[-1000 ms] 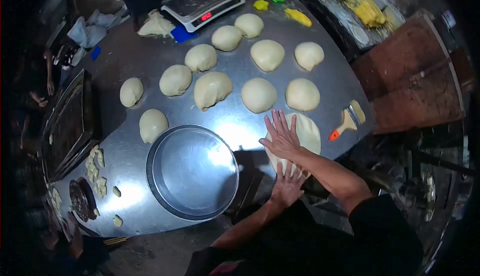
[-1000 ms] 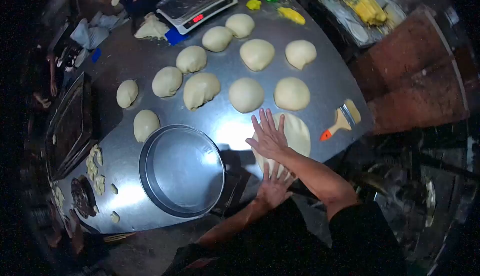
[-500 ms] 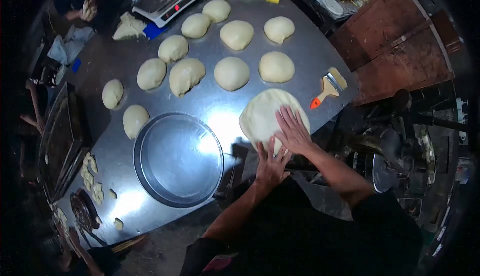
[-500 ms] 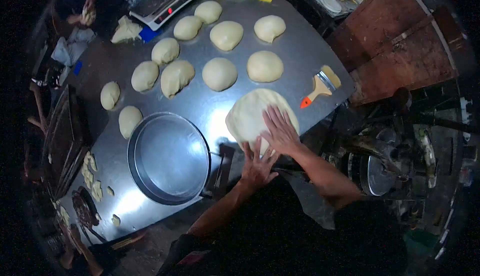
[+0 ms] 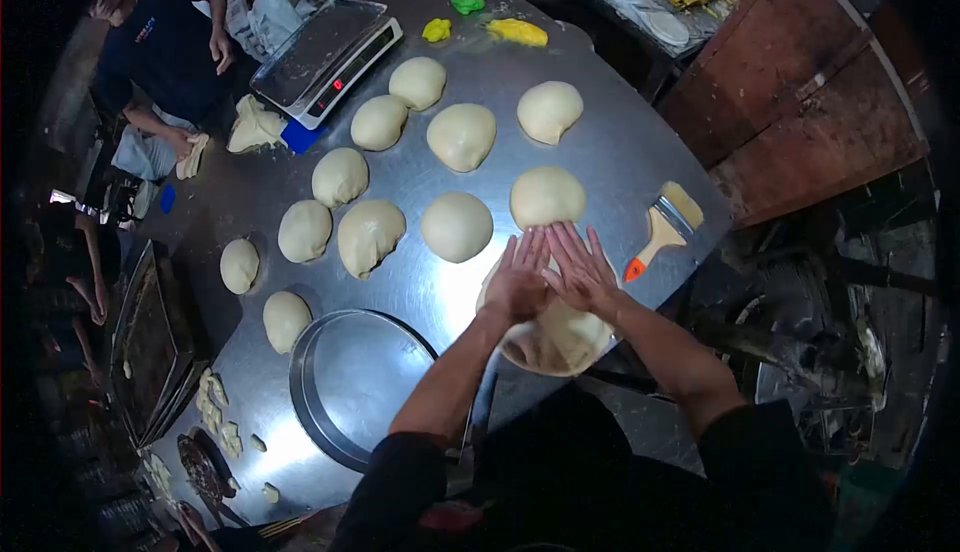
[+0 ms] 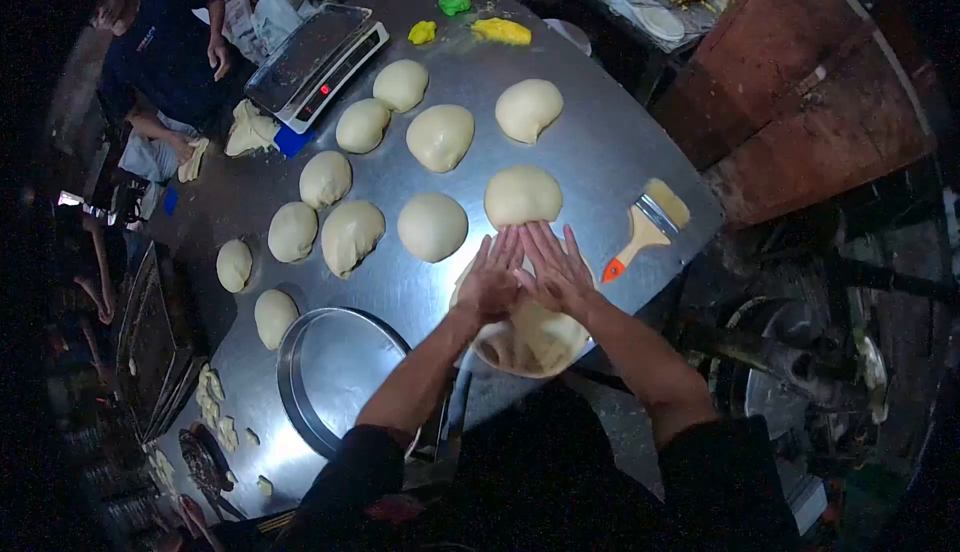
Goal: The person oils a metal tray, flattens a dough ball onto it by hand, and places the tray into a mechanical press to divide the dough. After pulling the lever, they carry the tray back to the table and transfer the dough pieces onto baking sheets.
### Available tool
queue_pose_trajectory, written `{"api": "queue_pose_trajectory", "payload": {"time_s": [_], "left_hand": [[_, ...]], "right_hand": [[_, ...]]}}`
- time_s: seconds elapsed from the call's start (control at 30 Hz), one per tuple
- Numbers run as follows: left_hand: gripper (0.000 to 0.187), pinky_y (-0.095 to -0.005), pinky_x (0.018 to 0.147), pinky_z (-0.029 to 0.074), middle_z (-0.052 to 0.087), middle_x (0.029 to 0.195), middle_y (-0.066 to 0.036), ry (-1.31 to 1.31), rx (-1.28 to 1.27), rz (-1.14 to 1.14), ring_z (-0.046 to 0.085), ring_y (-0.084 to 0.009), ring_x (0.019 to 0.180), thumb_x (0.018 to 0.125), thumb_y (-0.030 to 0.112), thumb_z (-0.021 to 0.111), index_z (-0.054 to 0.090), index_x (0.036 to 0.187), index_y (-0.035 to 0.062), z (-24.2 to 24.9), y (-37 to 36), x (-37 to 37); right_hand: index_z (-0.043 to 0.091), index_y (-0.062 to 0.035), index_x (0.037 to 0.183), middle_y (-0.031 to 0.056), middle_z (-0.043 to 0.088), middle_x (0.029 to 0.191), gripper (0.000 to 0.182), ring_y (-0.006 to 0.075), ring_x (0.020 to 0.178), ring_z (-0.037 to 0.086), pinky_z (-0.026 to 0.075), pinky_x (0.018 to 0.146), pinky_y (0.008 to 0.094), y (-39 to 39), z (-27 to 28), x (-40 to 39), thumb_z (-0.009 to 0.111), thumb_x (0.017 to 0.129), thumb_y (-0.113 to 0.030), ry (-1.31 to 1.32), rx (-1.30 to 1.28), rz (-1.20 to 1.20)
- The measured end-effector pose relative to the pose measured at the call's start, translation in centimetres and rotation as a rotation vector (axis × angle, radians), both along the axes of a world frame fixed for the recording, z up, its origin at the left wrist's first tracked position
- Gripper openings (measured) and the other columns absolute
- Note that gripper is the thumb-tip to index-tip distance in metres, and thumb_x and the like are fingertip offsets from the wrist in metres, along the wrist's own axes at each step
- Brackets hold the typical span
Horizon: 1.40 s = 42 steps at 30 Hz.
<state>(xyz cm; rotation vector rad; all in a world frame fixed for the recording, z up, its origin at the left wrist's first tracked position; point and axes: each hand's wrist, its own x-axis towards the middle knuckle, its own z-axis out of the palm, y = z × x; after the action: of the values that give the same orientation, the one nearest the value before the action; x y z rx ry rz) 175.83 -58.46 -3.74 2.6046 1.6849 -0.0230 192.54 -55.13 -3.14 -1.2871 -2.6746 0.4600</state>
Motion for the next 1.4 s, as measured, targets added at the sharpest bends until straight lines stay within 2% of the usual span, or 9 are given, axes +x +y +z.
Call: {"api": "queue_pose_trajectory", "payload": {"time_s": [0.2,0.53,0.67,0.77,0.97,1.1,1.2,1.33,1.4], "left_hand": [[0.083,-0.0667,0.11,0.006,0.015,0.155,-0.025,-0.034,-0.06,0.137,0.012,-0.0378,0.145,0.091,0.063,0.036,0.019,0.151,0.007,0.1,-7.9,-2.8],[0.073,-0.0609,0.113,0.003,0.018,0.152,-0.028,-0.086,-0.001,0.031,0.014,-0.0413,0.143,0.093,0.056,0.04,0.026,0.15,0.0128,0.3,-13.7,0.0],[0.07,-0.0591,0.114,0.005,0.022,0.148,-0.033,-0.212,-0.122,-0.075,0.015,-0.0443,0.142,0.093,0.051,0.043,0.028,0.148,0.0111,2.9,-18.1,0.3],[0.072,-0.0579,0.114,0.007,0.019,0.153,-0.025,-0.037,-0.344,0.024,0.013,-0.0409,0.144,0.093,0.057,0.039,0.025,0.15,0.0144,3.1,-16.6,2.4],[0.076,-0.0675,0.11,0.006,0.023,0.155,-0.013,-0.129,-0.094,0.041,0.013,-0.0427,0.143,0.085,0.062,0.051,0.033,0.147,0.0222,1.5,-18.8,5.4],[0.075,-0.0716,0.108,0.004,0.022,0.156,-0.012,-0.11,-0.055,0.04,0.014,-0.0431,0.143,0.084,0.061,0.053,0.032,0.148,0.0252,2.9,-19.4,5.5],[0.068,-0.0728,0.108,0.0,0.024,0.155,-0.01,-0.045,-0.277,0.054,0.014,-0.0431,0.143,0.088,0.057,0.05,0.032,0.147,0.0275,2.2,-19.1,6.0],[0.066,-0.0718,0.108,0.003,0.03,0.152,-0.012,-0.143,-0.149,0.059,0.018,-0.0438,0.141,0.085,0.055,0.056,0.04,0.143,0.0265,0.7,-20.2,6.1],[0.067,-0.0715,0.108,0.006,0.03,0.152,-0.013,-0.156,-0.159,0.058,0.019,-0.044,0.141,0.084,0.055,0.059,0.041,0.142,0.0262,1.9,-20.1,5.9]], "right_hand": [[0.028,-0.0196,0.149,0.0108,0.018,0.157,0.064,0.0327,0.145,0.013,0.009,0.113,0.061,-0.5,0.6,2.5,0.044,0.095,-0.048,-0.139,0.038,0.055],[0.033,-0.024,0.147,0.0172,0.022,0.154,0.056,0.0408,0.143,0.014,0.011,0.112,0.0626,-9.9,0.9,5.0,0.047,0.095,-0.04,-0.304,0.192,0.085],[0.046,-0.0251,0.139,0.0193,0.029,0.15,0.045,0.0419,0.141,0.02,0.015,0.111,0.0636,-16.5,2.0,7.3,0.048,0.095,-0.036,-0.028,-0.026,-0.018],[0.052,-0.0113,0.133,0.0201,0.035,0.148,0.042,0.037,0.137,0.032,0.029,0.108,0.0569,-9.9,6.2,4.6,0.048,0.095,-0.029,-0.098,-0.552,-0.131],[0.042,-0.0193,0.141,0.0133,0.023,0.155,0.05,0.0338,0.144,0.017,0.01,0.113,0.0602,-2.2,0.2,-5.3,0.041,0.097,-0.044,-0.049,0.108,0.168],[0.03,-0.0161,0.148,0.0099,0.016,0.158,0.059,0.0369,0.146,0.003,0.001,0.11,0.0665,-4.4,0.5,-8.8,0.042,0.097,-0.044,-0.4,0.0,0.218],[0.032,-0.0154,0.148,0.0171,0.013,0.157,0.062,0.0393,0.145,0.005,0.001,0.109,0.0686,-8.3,0.1,-13.2,0.042,0.094,-0.046,-0.075,0.01,0.076],[0.031,-0.0159,0.148,0.0193,0.013,0.157,0.06,0.0391,0.145,0.007,0.003,0.111,0.0645,-8.3,3.5,-8.2,0.042,0.095,-0.043,0.147,-0.261,0.078],[0.032,-0.0166,0.147,0.019,0.015,0.156,0.059,0.0406,0.143,0.015,0.012,0.11,0.0606,-9.6,0.7,1.4,0.045,0.095,-0.04,-0.005,-0.043,0.068]]}}
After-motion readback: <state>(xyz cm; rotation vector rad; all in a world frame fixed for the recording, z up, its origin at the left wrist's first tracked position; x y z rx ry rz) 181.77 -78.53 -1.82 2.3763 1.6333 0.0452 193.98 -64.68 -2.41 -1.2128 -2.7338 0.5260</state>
